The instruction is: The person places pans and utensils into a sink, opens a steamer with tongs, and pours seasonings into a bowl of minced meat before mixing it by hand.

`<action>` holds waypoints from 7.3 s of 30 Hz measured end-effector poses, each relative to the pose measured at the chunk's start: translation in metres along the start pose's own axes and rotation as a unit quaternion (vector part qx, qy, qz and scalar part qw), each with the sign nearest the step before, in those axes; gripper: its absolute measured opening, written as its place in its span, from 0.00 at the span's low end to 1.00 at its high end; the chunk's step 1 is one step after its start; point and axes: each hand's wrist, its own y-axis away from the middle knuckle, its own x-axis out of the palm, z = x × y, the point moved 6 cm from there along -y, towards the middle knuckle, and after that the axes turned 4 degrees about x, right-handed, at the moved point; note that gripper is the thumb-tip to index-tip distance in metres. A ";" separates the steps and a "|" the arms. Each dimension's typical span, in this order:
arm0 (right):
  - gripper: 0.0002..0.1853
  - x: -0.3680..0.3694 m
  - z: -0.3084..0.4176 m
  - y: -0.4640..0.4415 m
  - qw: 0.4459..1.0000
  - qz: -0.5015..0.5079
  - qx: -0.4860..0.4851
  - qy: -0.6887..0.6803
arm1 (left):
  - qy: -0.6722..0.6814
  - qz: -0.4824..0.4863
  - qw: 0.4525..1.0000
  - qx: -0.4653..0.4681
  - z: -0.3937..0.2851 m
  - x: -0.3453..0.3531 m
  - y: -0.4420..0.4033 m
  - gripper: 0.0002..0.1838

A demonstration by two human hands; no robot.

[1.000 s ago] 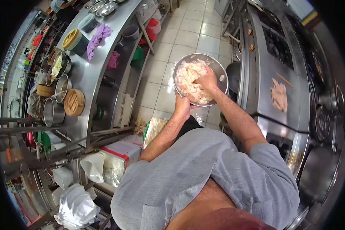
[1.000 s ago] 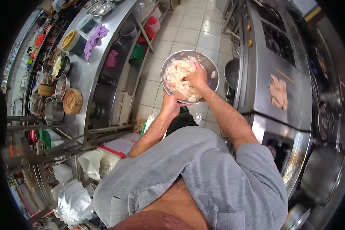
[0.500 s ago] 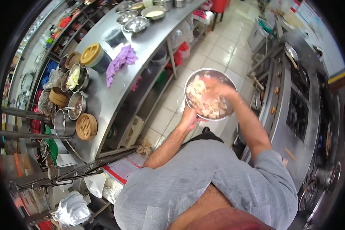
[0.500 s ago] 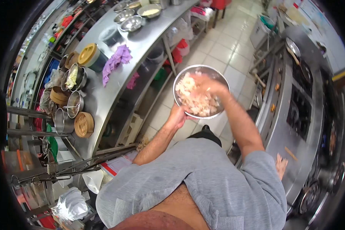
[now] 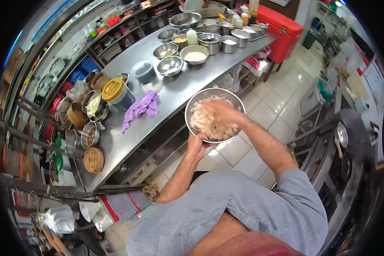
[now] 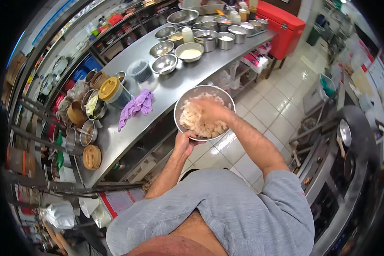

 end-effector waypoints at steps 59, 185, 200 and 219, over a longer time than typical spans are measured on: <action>0.46 0.038 -0.051 -0.303 0.965 0.172 -0.064 -0.189 | -0.128 -0.468 0.819 0.306 -0.149 -0.217 -0.165 0.20; 0.39 0.119 0.015 -0.329 0.957 0.245 -0.121 0.101 | 0.048 -0.421 0.829 0.365 -0.137 -0.158 -0.180 0.23; 0.22 0.121 0.033 -0.324 0.941 0.173 -0.206 0.207 | -0.020 -0.419 0.802 0.425 -0.131 -0.158 -0.175 0.22; 0.27 0.085 -0.021 -0.354 0.971 0.196 -0.097 0.097 | -0.002 -0.421 0.806 0.417 -0.129 -0.146 -0.176 0.24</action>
